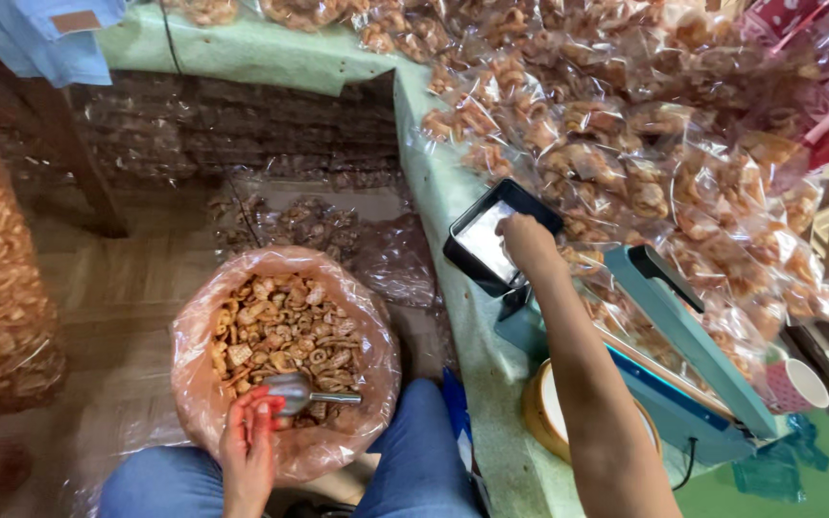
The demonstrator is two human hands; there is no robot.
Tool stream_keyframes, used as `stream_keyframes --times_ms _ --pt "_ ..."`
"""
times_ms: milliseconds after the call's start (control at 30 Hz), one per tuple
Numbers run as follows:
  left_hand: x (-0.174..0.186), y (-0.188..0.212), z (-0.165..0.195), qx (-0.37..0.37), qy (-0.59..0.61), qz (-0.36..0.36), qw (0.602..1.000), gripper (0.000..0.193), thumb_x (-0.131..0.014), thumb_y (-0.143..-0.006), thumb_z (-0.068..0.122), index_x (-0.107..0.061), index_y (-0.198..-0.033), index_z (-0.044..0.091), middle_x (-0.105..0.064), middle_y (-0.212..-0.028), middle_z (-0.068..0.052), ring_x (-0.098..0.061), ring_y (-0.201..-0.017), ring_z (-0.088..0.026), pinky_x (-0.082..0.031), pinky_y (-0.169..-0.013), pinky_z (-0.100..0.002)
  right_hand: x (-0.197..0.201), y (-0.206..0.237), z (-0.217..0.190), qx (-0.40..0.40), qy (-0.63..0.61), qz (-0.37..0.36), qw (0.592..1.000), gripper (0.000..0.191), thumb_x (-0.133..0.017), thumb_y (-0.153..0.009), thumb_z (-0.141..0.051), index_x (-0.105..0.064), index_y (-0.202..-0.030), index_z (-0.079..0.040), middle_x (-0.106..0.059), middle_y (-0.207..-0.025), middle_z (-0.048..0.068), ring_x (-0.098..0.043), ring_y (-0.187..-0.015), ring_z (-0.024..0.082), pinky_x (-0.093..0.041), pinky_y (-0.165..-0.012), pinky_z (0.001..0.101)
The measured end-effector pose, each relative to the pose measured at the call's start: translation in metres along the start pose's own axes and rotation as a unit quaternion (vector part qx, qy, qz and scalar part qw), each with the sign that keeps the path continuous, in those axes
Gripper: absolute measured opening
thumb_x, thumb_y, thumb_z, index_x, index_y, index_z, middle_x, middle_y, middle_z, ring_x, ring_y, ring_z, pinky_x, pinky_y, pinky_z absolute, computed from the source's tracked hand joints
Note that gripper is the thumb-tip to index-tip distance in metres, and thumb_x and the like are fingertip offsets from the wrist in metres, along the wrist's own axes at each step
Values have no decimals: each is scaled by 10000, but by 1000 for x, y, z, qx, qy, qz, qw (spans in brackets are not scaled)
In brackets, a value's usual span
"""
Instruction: The person scoops fried snacks from a large bag into small plastic bags, seals them using a heat sealer, and places the finished packages on a table. The process is repeated continuously.
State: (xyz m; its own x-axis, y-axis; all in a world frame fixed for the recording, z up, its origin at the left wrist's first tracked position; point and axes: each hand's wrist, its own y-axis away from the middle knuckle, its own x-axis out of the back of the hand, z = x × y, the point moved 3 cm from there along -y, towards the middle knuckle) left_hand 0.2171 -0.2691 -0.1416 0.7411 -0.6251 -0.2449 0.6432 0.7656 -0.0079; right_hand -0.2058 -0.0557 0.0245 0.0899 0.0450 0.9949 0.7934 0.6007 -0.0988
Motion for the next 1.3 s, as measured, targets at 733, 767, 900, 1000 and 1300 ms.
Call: stream_keyframes --times_ms 733,767,900,1000,1300 --pt "2 -2 -11 -16 -34 -27 999 220 -602 -902 149 -620 -1074 13 -691 -910 -52 -652 -845 -120 -497 -724 -234 18 13 0 -50 19 67 996 185 -577 -878 -193 -710 -920 -71 -683 -957 186 -653 -866 382 -520 -757 471" --pt "0 -4 -10 -18 -33 -23 999 223 -602 -902 152 -623 -1076 14 -696 -919 -49 -651 -845 -121 -501 -729 -235 35 16 -14 -41 29 100 994 196 -574 -888 -205 -700 -915 -57 -676 -985 184 -651 -873 382 -517 -755 476" --pt "-23 -5 5 -7 -45 -28 999 238 -593 -914 194 -635 -1076 26 -711 -952 -30 -653 -872 -112 -510 -736 -239 78 48 -101 72 -86 107 988 201 -567 -836 -189 -667 -940 -50 -670 -970 190 -649 -854 383 -518 -735 464" --pt "-39 -4 20 -14 58 -56 997 311 -523 -926 243 -581 -1175 66 -661 -1001 -4 -639 -922 -96 -525 -791 -237 56 85 -191 111 -52 -79 989 178 -583 -810 -181 -664 -948 -105 -693 -888 168 -673 -844 338 -524 -767 447" --pt "23 -3 -11 50 144 58 987 242 -599 -904 158 -676 -1047 -22 -695 -888 -55 -638 -710 -122 -574 -638 -276 -25 202 -332 419 -147 -19 896 174 -658 -801 -162 -673 -924 -39 -593 -1051 155 -652 -791 313 -498 -768 449"
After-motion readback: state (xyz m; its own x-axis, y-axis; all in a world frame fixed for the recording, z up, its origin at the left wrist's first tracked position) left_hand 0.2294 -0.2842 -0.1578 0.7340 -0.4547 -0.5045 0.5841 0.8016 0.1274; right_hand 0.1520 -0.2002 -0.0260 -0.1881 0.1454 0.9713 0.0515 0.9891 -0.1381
